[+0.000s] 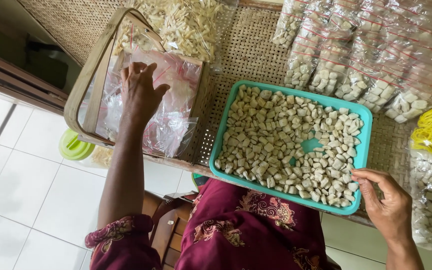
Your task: The person picks up several small white food items from a teal tray and places them into a small clear plastic bag, then seals the bag with a yellow rubber band.
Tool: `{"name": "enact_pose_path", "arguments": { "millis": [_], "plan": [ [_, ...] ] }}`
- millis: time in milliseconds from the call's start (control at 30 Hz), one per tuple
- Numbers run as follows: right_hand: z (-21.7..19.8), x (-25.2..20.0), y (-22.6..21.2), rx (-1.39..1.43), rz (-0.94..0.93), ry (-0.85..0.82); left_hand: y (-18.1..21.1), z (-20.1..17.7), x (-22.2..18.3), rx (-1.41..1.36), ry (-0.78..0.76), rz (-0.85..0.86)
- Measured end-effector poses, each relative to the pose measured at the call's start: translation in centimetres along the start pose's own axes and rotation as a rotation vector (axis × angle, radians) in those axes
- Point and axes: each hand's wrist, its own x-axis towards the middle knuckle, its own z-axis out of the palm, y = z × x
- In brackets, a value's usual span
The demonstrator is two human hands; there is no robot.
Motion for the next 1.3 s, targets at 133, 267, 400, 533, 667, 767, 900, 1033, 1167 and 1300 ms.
{"name": "enact_pose_path", "arguments": {
  "millis": [133,267,400,533,667,767,900,1033,1167,1300],
  "plan": [
    [0.1,-0.1,-0.1,-0.008,-0.015,-0.012,0.2,1.0,-0.5,-0.155,0.059,0.022],
    [0.2,-0.1,0.1,-0.002,0.018,-0.035,0.6,1.0,-0.2,-0.089,0.042,0.033],
    [0.1,0.0,-0.4,-0.003,0.055,-0.05,1.1,0.2,-0.9,0.045,0.026,0.009],
    [0.1,0.1,-0.4,0.0,0.041,-0.05,1.5,0.1,-2.4,0.067,0.119,-0.037],
    [0.1,0.0,-0.4,-0.026,0.058,-0.07,0.7,1.3,-2.9,-0.093,0.18,-0.062],
    [0.2,-0.1,-0.1,-0.051,0.041,-0.076,1.3,0.6,-3.3,-0.188,0.164,-0.097],
    [0.2,-0.1,-0.4,-0.055,0.069,-0.087,0.6,-0.5,-3.4,-0.307,0.204,-0.045],
    [0.2,-0.1,-0.4,-0.047,0.062,-0.097,1.4,-2.7,-4.2,-0.251,0.238,-0.088],
    [0.2,0.1,-0.5,-0.042,0.049,-0.102,3.4,-5.1,-5.4,-0.179,0.369,0.042],
    [0.5,1.9,-1.8,-0.032,0.0,-0.096,9.9,-6.5,-6.6,-0.408,0.258,0.07]
  ]
}}
